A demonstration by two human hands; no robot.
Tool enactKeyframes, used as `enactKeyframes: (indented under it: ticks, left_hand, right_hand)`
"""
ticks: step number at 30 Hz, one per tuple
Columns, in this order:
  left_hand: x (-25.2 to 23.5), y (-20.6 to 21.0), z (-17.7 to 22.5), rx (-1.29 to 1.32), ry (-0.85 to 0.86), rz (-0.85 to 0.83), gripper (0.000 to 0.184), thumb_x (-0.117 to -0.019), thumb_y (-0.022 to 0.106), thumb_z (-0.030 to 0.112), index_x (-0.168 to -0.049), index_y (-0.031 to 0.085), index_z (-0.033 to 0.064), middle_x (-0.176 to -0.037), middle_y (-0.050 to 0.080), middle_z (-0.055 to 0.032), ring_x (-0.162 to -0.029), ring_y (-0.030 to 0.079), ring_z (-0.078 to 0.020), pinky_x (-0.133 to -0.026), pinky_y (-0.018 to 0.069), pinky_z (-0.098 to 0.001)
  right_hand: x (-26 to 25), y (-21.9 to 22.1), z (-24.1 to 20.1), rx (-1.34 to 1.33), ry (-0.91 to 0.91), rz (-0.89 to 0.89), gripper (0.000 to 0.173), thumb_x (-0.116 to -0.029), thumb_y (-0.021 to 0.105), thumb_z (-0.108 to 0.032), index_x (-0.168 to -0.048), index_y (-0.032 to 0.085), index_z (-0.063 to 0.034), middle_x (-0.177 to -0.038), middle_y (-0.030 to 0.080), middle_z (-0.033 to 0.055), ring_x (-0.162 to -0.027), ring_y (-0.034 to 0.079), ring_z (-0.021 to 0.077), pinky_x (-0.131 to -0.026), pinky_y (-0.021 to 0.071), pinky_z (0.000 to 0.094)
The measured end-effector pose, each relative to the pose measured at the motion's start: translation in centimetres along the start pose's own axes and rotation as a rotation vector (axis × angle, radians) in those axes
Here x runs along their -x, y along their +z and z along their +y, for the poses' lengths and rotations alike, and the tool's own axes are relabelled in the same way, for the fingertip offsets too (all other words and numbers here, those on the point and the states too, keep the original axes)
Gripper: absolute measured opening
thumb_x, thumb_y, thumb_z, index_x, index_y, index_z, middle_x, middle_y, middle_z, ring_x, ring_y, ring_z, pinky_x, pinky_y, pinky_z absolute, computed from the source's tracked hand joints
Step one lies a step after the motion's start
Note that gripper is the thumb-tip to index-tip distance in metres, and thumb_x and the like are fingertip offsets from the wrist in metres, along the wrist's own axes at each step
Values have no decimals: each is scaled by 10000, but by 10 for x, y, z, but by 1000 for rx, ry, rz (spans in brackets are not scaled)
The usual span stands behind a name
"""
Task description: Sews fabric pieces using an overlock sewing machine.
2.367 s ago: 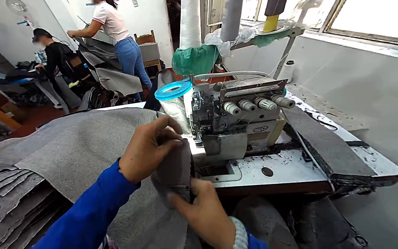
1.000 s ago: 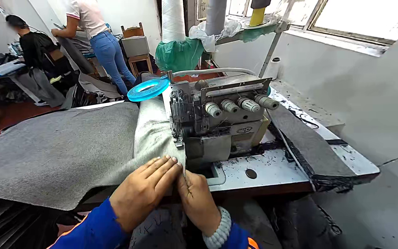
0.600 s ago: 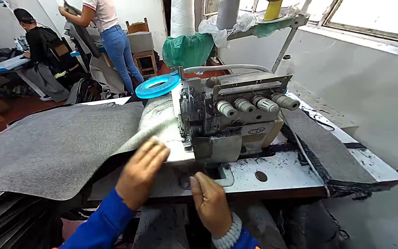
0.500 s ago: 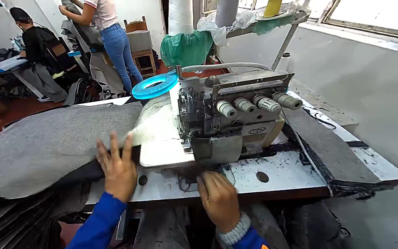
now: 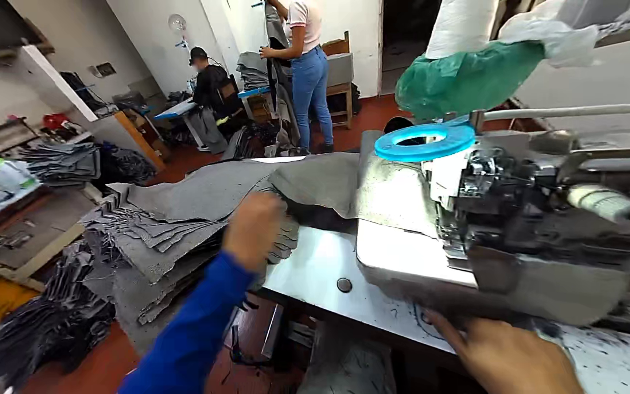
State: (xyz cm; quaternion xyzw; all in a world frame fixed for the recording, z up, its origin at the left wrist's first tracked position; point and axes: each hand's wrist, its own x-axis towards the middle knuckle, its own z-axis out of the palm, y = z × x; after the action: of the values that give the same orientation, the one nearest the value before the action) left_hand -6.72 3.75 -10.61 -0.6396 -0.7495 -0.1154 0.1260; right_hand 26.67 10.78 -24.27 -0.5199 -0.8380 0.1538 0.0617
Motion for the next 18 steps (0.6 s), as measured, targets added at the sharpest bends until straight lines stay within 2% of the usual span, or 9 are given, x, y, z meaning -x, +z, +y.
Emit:
enactKeyframes:
  ticks: [1, 3, 5, 8, 10, 11, 14, 16, 18]
  left_hand:
    - [22, -34, -24, -71, -101, 27, 219, -995, 640, 128, -1149, 735, 3, -1213, 698, -208, -1183, 648, -382, -1021, 507, -555]
    - [53, -84, -74, -189, -329, -34, 232, -1007, 654, 185, -1136, 742, 14, -1164, 705, -234, -1127, 655, -445, -973, 489, -659]
    - [63, -105, -116, -229, -453, -147, 240, -999, 680, 251, -1078, 772, 44, -1047, 734, -230, -1046, 678, -459, -931, 476, -702]
    - [52, -114, -141, -169, -384, -251, 211, -1012, 657, 206, -1005, 780, 35, -953, 740, -205, -973, 696, -412, -910, 490, -663]
    - [40, -117, -142, -82, -337, -198, 241, -1037, 613, 190, -969, 752, 6, -914, 726, -203, -902, 697, -392, -864, 500, -658]
    - [32, -119, -141, -43, -325, -191, 204, -1026, 632, 188, -974, 755, 33, -918, 739, -159, -865, 712, -341, -839, 528, -628]
    - [10, -115, -139, -94, -307, -365, 155, -924, 780, 232, -985, 796, 90, -960, 764, -121, -949, 717, -331, -901, 513, -642]
    - [2, -106, -144, -167, -289, -524, 185, -927, 775, 273, -980, 805, 99, -950, 762, -118, -975, 712, -323, -931, 507, -616]
    - [1, -95, -153, -144, -253, -606, 180, -944, 751, 230, -1004, 804, 69, -968, 763, -146, -1002, 711, -338, -964, 499, -604]
  right_hand:
    - [1, 2, 2, 4, -9, 14, 774, -971, 461, -659, -852, 707, 66, -845, 703, 306, -854, 701, 527, -695, 510, 681]
    - [0, 5, 4, 14, -20, 13, 770, -975, 448, -656, -851, 705, 58, -840, 702, 304, -855, 700, 529, -689, 510, 681]
    - [-2, 3, 4, 10, -30, -15, 768, -992, 427, -638, -873, 706, 68, -866, 702, 319, -881, 696, 541, -706, 505, 693]
    - [-3, 1, 4, 3, -47, -39, 772, -1011, 391, -627, -912, 703, 72, -900, 701, 329, -907, 689, 552, -724, 498, 707]
    - [0, 3, 6, -4, -60, 11, 725, -1017, 409, -596, -915, 711, 55, -887, 706, 316, -889, 692, 545, -713, 500, 694]
    - [3, 4, 7, -18, -72, 54, 684, -1019, 436, -564, -905, 715, 50, -872, 705, 313, -870, 695, 540, -704, 501, 690]
    - [7, 7, 10, -22, -124, 168, 608, -1015, 491, -493, -835, 713, 44, -800, 699, 294, -798, 700, 524, -654, 506, 666]
    - [8, 7, 10, -10, -131, 169, 599, -1020, 492, -486, -831, 714, 37, -796, 701, 285, -801, 704, 516, -656, 511, 660]
    - [9, 6, 10, -21, -132, 164, 568, -1018, 514, -456, -847, 725, 43, -814, 705, 292, -818, 704, 519, -680, 510, 665]
